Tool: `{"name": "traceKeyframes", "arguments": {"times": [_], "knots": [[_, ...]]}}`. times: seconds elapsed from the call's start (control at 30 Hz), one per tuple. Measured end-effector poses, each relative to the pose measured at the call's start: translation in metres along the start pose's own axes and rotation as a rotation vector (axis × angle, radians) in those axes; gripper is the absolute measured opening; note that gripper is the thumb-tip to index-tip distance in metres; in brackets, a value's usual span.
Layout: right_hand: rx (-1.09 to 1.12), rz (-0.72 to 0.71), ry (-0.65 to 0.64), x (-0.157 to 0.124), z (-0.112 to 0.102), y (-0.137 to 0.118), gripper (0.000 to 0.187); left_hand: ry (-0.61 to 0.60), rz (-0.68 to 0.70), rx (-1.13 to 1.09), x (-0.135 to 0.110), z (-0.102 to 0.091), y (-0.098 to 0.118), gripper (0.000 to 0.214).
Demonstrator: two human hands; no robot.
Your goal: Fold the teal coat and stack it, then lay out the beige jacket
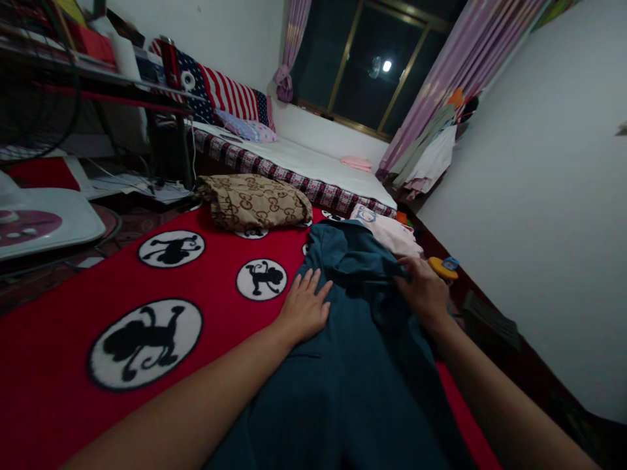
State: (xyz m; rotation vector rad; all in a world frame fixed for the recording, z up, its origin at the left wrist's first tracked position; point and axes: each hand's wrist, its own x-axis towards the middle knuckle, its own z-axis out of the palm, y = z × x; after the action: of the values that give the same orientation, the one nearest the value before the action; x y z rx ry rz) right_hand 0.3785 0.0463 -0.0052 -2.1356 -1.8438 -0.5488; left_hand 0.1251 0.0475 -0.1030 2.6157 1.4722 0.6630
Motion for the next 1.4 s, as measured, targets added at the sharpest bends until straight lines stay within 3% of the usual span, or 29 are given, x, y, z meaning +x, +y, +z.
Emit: {"name": "traceKeyframes", "arguments": {"times": [0.03,0.1,0.17,0.23,0.3,0.37,0.47,0.53,0.73,0.9,1.03,1.13,1.23,1.4], "knots": [[-0.067,-0.053,-0.045,-0.007,-0.003,-0.002,0.029,-0.002,-0.002,-0.001,0.000,0.000,0.000,0.052],[-0.151,-0.147,-0.279,-0.014,-0.006,-0.004,0.014,-0.003,-0.007,-0.001,0.000,0.000,0.000,0.052],[-0.173,-0.160,-0.391,-0.010,-0.005,-0.007,0.018,0.001,-0.010,-0.001,0.000,0.000,0.000,0.052],[-0.161,-0.097,-0.259,0.004,0.000,-0.011,0.030,0.004,-0.007,-0.001,0.000,0.000,0.001,0.052],[-0.114,-0.031,-0.126,0.022,0.011,-0.018,0.031,0.002,-0.005,-0.003,0.001,0.000,0.001,0.052],[-0.023,0.011,-0.154,0.038,0.027,-0.027,0.032,-0.001,-0.005,-0.005,0.001,-0.001,0.000,0.052],[0.108,0.004,-0.295,0.051,0.049,-0.042,0.043,-0.005,-0.001,-0.010,0.000,-0.003,0.000,0.052],[0.136,-0.014,-0.308,0.052,0.057,-0.048,0.038,0.001,0.001,-0.014,0.000,-0.004,0.000,0.053],[0.068,0.139,0.009,0.038,0.062,-0.046,0.034,0.011,0.018,-0.040,0.000,-0.003,-0.001,0.056],[-0.001,0.112,-0.225,0.029,0.081,-0.051,0.029,-0.035,0.022,-0.028,0.002,-0.004,-0.002,0.050],[-0.023,0.075,-0.213,0.018,0.074,-0.057,0.033,-0.055,0.018,-0.019,0.003,-0.007,-0.002,0.051],[0.026,-0.077,-0.074,-0.007,0.056,-0.059,0.038,-0.079,0.015,-0.020,0.004,-0.008,-0.003,0.051],[0.203,-0.372,0.054,-0.047,0.033,-0.063,0.042,-0.094,0.014,-0.028,0.005,-0.007,-0.005,0.051],[0.471,-0.801,-0.042,-0.123,-0.004,-0.072,0.050,-0.112,0.015,-0.065,0.006,-0.005,-0.010,0.051]]}}
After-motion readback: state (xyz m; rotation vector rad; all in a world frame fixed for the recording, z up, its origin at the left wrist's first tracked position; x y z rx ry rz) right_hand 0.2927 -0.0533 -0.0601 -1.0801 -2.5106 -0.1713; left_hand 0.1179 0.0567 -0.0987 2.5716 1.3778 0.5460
